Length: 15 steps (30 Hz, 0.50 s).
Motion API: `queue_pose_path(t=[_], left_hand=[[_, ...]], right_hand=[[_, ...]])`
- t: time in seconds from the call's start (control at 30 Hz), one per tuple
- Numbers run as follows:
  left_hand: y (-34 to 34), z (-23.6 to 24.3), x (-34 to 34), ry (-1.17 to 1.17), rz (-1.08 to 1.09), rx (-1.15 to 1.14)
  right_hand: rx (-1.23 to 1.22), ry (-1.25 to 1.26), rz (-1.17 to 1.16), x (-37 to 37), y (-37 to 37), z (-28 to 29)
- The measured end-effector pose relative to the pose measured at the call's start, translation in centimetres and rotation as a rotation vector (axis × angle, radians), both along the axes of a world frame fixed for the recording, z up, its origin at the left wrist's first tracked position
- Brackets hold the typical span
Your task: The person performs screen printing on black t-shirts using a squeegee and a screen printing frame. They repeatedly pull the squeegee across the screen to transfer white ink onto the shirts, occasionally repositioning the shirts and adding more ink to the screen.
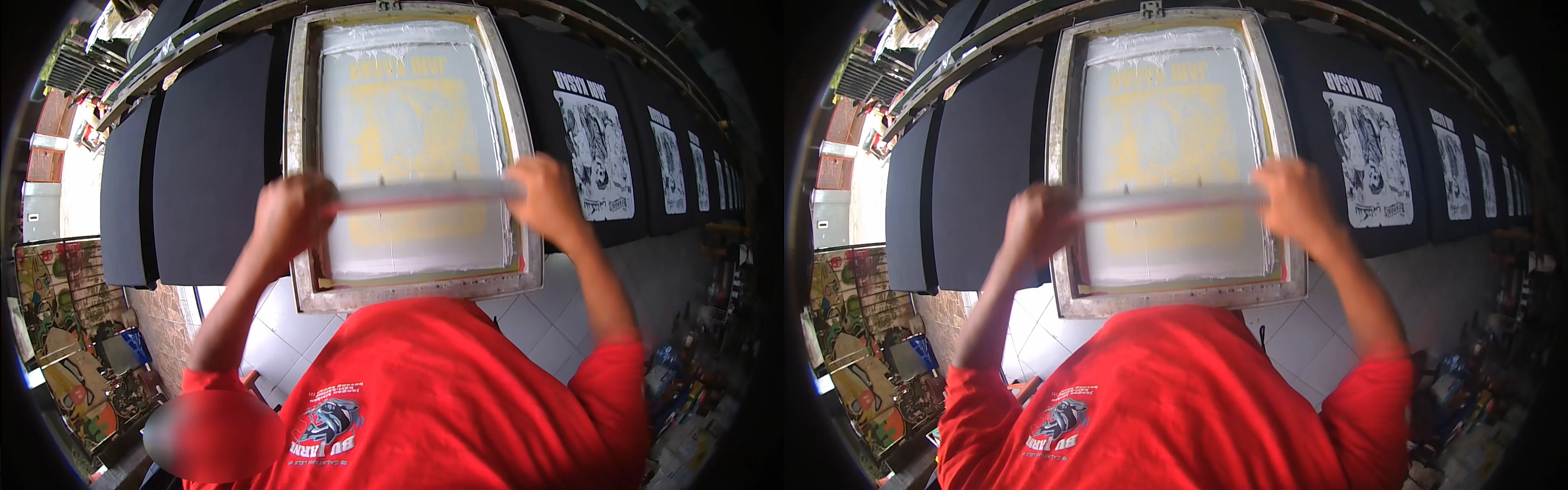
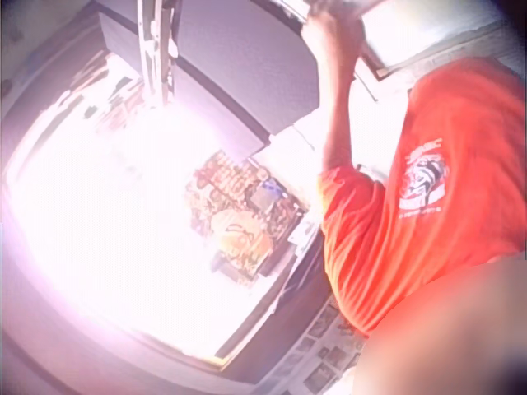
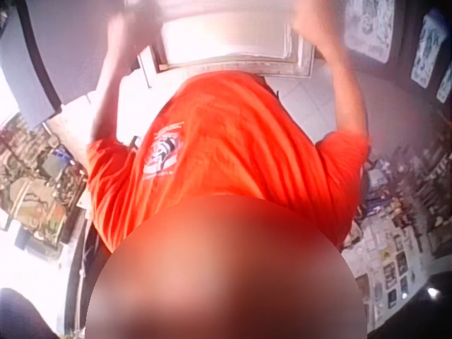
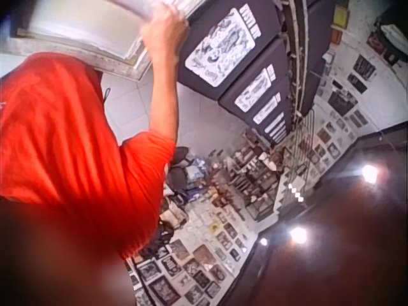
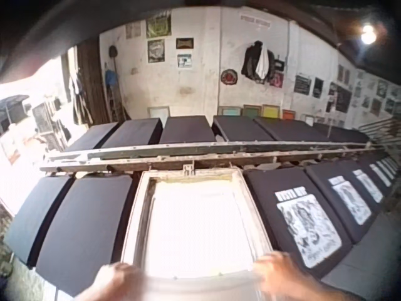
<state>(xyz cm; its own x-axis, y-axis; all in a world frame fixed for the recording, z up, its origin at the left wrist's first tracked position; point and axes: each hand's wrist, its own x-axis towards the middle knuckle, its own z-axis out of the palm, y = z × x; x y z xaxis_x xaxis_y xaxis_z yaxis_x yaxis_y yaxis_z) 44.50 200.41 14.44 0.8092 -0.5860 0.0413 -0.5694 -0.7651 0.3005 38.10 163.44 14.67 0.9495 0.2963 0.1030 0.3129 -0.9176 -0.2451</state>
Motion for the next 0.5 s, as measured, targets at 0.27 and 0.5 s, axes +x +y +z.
queue_pose_path(t=[0.27, 0.5], left_hand=[[2.3, -5.4, -15.3, 0.001, -0.024, -0.115], [0.9, -8.1, -12.5, -0.192, 0.050, -0.089]], right_hand=[[0.078, 0.034, -0.147, -16.0, 3.9, -5.0], [0.094, -0.132, -0.143, -11.6, 3.6, -7.4]])
